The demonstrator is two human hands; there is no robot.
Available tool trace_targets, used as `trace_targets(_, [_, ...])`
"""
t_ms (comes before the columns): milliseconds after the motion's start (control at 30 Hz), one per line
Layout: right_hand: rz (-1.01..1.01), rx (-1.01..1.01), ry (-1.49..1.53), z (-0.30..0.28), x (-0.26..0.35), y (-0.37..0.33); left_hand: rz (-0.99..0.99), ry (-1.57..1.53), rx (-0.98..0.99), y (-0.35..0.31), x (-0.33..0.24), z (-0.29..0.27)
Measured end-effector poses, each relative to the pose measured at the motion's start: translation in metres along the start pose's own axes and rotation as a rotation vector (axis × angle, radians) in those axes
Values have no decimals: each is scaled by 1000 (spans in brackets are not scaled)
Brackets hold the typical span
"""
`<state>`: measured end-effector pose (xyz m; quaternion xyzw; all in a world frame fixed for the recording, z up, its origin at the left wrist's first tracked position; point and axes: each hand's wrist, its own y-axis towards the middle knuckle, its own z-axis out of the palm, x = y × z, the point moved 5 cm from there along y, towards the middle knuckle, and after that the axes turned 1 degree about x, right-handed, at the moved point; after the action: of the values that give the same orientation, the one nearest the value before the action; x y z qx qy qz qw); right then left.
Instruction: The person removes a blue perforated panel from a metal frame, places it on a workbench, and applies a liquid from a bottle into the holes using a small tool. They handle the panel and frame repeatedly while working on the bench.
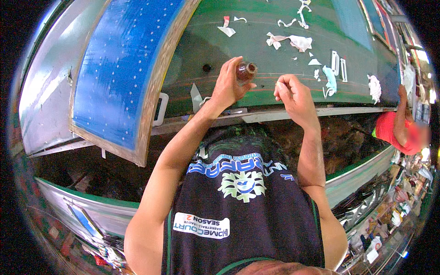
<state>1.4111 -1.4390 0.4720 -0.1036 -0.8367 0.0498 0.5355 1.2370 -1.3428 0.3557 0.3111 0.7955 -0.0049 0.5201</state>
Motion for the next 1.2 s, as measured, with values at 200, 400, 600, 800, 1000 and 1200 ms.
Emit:
trace_targets(200, [-170, -40, -159, -18, 15, 9, 36, 102, -39, 10, -13, -8])
trace_targets(400, [-285, -76, -341, -37, 49, -7, 329, 323, -108, 37, -59, -59])
trace_targets(600, [-446, -126, -436, -42, 86, -11, 446, 467, -153, 55, -94, -107])
trace_targets(800, [-638, -111, -518, -40, 113, -9, 544, 553, -203, 65, -112, -134])
trace_targets(1000, [-665, -131, -557, -43, 119, -9, 609, 590, -262, 68, -128, -144])
trace_targets(1200, [-726, -174, -577, -32, 125, 1, 615, 695, -277, 72, -133, -154])
